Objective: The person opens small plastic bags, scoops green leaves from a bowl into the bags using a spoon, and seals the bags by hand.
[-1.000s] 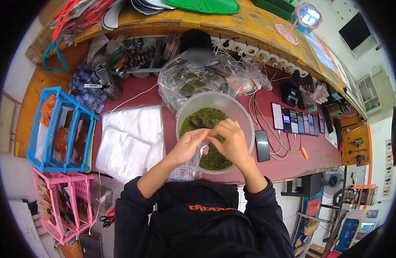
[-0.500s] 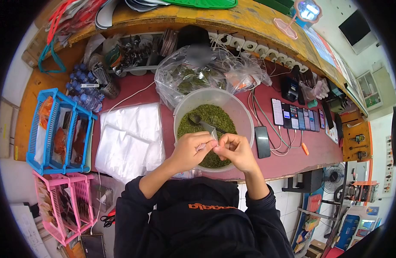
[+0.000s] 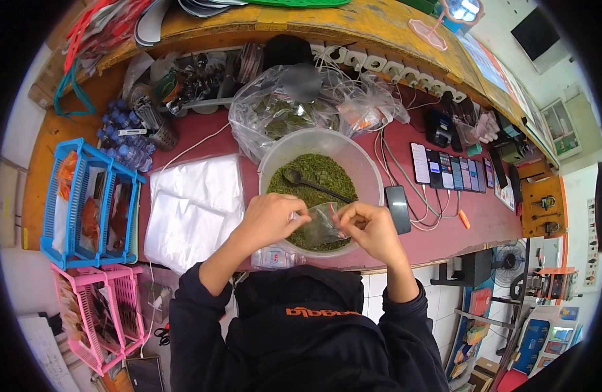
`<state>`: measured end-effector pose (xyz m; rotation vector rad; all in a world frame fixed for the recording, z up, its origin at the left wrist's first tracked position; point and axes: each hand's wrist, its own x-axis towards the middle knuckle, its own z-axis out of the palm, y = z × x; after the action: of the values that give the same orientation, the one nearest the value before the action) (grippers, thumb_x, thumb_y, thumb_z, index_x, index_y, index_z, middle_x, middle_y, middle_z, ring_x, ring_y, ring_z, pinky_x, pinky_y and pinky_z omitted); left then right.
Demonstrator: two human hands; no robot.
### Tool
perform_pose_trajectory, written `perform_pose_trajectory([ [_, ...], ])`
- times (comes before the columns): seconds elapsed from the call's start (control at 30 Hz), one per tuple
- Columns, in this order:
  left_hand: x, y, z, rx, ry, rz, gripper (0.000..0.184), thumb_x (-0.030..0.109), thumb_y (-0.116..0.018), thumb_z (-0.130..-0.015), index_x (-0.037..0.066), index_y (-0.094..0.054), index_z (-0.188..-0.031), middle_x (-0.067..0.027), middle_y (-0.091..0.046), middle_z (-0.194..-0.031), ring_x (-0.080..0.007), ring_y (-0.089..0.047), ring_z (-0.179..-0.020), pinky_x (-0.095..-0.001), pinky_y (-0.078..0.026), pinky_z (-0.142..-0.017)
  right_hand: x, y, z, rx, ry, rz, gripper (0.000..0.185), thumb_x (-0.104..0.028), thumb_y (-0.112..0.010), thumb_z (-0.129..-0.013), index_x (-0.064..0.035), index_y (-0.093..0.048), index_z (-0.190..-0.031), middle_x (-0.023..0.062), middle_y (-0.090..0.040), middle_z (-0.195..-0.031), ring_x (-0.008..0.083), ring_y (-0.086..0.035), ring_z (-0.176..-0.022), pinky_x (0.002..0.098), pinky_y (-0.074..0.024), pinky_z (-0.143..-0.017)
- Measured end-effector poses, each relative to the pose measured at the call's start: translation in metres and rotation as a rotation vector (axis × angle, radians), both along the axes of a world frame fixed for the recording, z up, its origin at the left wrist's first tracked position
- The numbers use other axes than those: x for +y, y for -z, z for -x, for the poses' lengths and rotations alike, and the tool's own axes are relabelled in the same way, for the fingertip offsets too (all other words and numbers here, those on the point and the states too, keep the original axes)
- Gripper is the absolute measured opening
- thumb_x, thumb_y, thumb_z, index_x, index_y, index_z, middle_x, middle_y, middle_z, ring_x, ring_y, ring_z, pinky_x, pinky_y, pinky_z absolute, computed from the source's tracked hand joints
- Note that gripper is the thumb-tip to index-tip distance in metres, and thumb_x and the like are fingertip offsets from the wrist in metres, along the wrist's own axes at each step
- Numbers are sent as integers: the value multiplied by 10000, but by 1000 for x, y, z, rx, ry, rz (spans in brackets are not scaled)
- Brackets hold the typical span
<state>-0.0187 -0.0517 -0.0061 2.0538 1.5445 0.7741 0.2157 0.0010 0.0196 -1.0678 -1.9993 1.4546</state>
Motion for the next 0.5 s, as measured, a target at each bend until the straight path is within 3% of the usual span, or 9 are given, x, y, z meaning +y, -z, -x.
perform_pose_trajectory([
  [0.07, 1, 5, 0, 100, -6, 69, 201, 261, -725, -806, 125, -670, -944, -53, -684, -843, -265, -648, -677, -362, -486, -590, 2, -6, -1, -61, -36, -95, 181, 87, -689, -750, 9, -636, -905, 102, -666, -823, 178, -646, -636, 278, -484, -574],
  [0.17, 1, 7, -18, 81, -143, -115, 276, 277, -755, -769, 130, -666, -985, -47, -681, -870, -260, -661, -713, -370, -503, -614, -1, -14, 7, -188, -96, -199, 208, 89, -697, -753, 25, -670, -949, 102, -637, -876, 132, -633, -639, 242, -500, -585],
  [0.23, 0, 0, -35, -88, -68, -257, 318, 298, -800, -708, 118, -679, -941, -27, -666, -843, -252, -663, -714, -356, -520, -632, -6, -17, 24, -153, 14, -308, 204, 42, -718, -715, -10, -674, -907, 135, -603, -967, 246, -624, -659, 341, -502, -636],
  [0.27, 1, 1, -33, -89, -69, -254, 318, 298, -800, -708, 118, -679, -941, -27, -666, -843, -252, -663, -714, -356, -520, -632, -1, -12, 26, -155, 13, -305, 204, 42, -718, -715, -10, -674, -907, 135, -603, -967, 246, -624, -659, 341, -502, -636],
  [0.33, 4, 7, -22, -112, -211, -291, 413, 298, -845, -643, 113, -684, -975, -35, -652, -885, -232, -662, -734, -331, -526, -641, 20, 4, 33, -23, 31, -709, 189, 19, -727, -717, -16, -665, -893, 141, -572, -978, 302, -611, -715, 376, -499, -685],
  [0.37, 4, 12, -14, -102, -268, -308, 426, 242, -868, -617, 100, -683, -974, -55, -645, -938, -200, -660, -756, -301, -517, -633, 31, 8, 38, -51, 116, -668, 122, -5, -705, -748, -28, -649, -853, 150, -587, -922, 343, -618, -781, 409, -497, -713],
  [0.47, -1, 0, 3, -142, -398, -214, 427, 181, -884, -590, 71, -676, -946, -84, -631, -983, -191, -656, -822, -291, -514, -662, 71, 56, 46, -498, 20, -512, 69, -85, -685, -781, -56, -654, -835, 159, -652, -895, 360, -649, -847, 431, -519, -741],
  [0.5, -3, -4, 7, -171, -398, -238, 467, 157, -896, -567, 47, -662, -957, -92, -636, -1034, -219, -652, -896, -301, -518, -755, 77, 68, 52, -649, -80, -436, 70, -105, -680, -783, -61, -660, -834, 167, -670, -893, 356, -658, -875, 432, -528, -756],
])
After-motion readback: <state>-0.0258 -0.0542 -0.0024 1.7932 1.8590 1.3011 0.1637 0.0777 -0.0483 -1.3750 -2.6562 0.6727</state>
